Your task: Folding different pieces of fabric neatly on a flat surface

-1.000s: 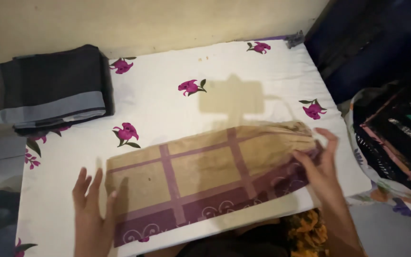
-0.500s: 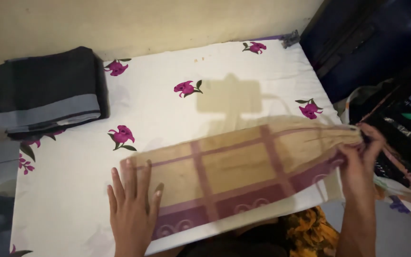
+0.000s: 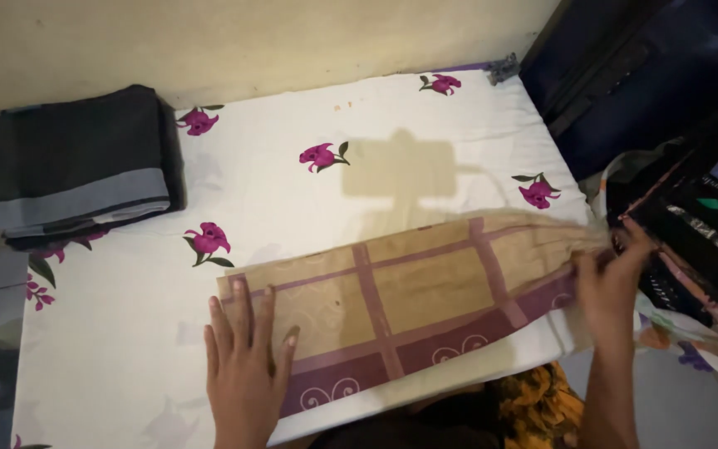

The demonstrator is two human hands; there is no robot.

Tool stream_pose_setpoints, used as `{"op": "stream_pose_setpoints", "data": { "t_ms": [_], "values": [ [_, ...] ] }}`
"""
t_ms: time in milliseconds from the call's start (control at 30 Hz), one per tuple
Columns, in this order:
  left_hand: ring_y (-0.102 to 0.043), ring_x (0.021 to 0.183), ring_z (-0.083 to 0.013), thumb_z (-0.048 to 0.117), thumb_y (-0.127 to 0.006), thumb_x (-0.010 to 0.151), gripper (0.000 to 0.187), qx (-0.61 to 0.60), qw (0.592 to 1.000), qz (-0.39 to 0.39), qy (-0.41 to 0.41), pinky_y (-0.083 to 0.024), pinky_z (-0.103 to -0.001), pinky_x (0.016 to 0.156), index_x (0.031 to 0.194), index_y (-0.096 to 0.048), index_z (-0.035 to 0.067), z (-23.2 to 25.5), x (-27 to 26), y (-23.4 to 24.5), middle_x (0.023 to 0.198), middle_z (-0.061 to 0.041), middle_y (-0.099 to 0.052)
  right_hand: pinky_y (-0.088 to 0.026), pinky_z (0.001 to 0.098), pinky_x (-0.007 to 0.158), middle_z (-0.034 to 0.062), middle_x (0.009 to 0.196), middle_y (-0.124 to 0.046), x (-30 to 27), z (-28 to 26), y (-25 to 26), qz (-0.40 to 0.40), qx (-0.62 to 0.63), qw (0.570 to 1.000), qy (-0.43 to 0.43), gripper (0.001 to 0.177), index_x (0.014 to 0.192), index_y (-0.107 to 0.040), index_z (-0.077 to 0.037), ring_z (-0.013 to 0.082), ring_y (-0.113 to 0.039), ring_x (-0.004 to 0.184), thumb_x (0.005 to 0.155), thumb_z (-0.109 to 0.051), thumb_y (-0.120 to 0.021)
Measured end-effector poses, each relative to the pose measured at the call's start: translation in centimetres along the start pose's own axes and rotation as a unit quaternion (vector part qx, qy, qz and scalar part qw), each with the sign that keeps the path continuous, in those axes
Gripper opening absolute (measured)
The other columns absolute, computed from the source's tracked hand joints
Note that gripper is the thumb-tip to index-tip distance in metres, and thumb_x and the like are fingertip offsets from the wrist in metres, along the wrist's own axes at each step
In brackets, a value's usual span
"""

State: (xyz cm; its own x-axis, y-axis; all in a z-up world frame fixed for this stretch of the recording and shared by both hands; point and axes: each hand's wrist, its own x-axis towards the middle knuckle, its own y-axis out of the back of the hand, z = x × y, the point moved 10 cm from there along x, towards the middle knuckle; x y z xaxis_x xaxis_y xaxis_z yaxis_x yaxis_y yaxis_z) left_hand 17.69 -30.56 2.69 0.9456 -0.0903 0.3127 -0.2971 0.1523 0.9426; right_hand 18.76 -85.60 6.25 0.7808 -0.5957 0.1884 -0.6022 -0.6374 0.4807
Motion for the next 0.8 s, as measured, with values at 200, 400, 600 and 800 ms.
{"op": "stream_pose_setpoints", "data": {
  "t_ms": [200, 400, 600, 800],
  "values": [
    [0.009, 0.176, -0.0295, 0.05, -0.038, 0.114, 0.08, -0.053, 0.997, -0.038, -0.049, -0.014, -0.057, 0.14, 0.184, -0.005, 0.027, 3.3, 1.8, 1.1, 0.193, -0.002, 0.013, -0.039, 0.0409, 0.056, 0.007, 0.071, -0.052, -1.6, 5.8, -4.2, 0.006, -0.262, 0.965, -0.011, 0.051, 0.083, -0.055, -0.008, 0.0218, -0.05, 0.063, 0.127, -0.032, -0.062],
    [-0.024, 0.175, -0.032, 0.07, -0.038, 0.109, 0.079, 0.025, 0.996, 0.012, -0.081, -0.019, -0.051, 0.141, 0.181, -0.029, 0.037, 2.7, 0.8, -1.9, 0.192, -0.003, -0.023, -0.015, 0.0721, 0.133, 0.0024, 0.192, -0.02, -4.7, -3.5, -11.8, -0.22, -0.392, 0.811, 0.374, 0.078, 0.181, -0.032, -0.024, 0.0301, -0.016, 0.177, 0.113, -0.062, -0.04],
    [-0.031, 0.174, -0.0303, 0.056, -0.05, 0.111, 0.071, -0.073, 0.993, 0.001, -0.096, -0.029, -0.048, 0.137, 0.177, -0.041, 0.032, 1.0, 0.5, -0.4, 0.189, -0.006, -0.032, -0.01, 0.068, 0.134, -0.0022, 0.192, -0.019, -3.8, -4.2, -10.1, -0.285, -0.279, 0.867, 0.299, 0.083, 0.179, -0.035, -0.031, 0.0269, -0.009, 0.178, 0.105, -0.06, -0.058],
    [-0.014, 0.177, -0.0311, 0.077, -0.056, 0.103, 0.099, -0.142, 0.957, -0.073, -0.242, -0.017, -0.051, 0.139, 0.182, -0.026, 0.025, -1.0, -1.9, 0.1, 0.192, -0.013, -0.015, -0.005, 0.0549, 0.139, 0.0074, 0.193, -0.012, -3.5, -3.8, -8.2, -0.35, -0.146, 0.9, 0.215, 0.085, 0.18, -0.026, -0.022, 0.0291, -0.009, 0.178, 0.105, -0.038, -0.062]
  ]
}}
